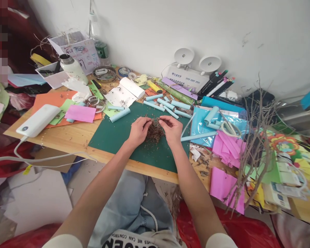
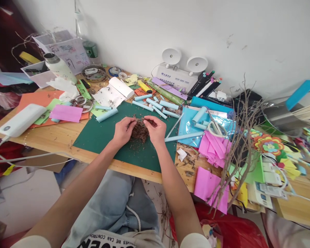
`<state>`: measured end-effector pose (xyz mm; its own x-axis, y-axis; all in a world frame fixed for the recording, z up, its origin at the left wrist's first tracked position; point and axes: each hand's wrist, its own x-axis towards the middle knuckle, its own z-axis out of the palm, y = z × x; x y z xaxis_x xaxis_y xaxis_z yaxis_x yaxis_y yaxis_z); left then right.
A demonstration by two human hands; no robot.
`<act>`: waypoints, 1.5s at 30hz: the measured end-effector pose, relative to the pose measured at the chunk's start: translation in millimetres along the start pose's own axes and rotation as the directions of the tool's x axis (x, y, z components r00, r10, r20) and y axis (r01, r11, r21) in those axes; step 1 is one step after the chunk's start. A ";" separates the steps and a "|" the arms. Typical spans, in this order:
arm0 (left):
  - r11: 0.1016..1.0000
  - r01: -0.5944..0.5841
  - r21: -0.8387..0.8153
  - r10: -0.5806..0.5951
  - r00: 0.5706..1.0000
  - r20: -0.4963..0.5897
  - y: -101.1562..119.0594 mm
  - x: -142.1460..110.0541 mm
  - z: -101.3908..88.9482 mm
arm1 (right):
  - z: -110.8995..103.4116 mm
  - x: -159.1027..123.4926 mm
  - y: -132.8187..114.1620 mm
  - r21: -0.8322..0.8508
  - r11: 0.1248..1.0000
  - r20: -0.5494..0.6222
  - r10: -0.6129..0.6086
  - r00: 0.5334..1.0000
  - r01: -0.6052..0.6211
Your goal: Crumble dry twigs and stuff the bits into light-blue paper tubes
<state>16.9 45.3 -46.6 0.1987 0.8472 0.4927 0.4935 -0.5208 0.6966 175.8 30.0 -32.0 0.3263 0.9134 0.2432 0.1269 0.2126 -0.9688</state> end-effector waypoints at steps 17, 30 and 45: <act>0.999 -0.032 0.003 0.032 0.999 0.028 -0.1 -1.5 2.4 | -1.9 -1.8 -4.4 -0.087 0.995 0.051 -0.034 0.998 0.039; 0.998 0.050 -0.037 -0.050 0.999 -0.016 -0.8 -0.3 1.5 | 0.9 -3.7 -1.0 -0.071 0.997 0.038 -0.003 0.999 0.005; 0.993 0.088 -0.084 -0.091 0.995 -0.035 1.6 0.8 1.3 | 5.4 -8.4 -5.6 -0.083 0.996 0.081 -0.017 0.997 0.024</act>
<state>19.0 45.3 -45.7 0.1229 0.8871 0.4448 0.4364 -0.4509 0.7786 167.3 23.0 -28.9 0.2476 0.9346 0.2553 0.2116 0.2050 -0.9556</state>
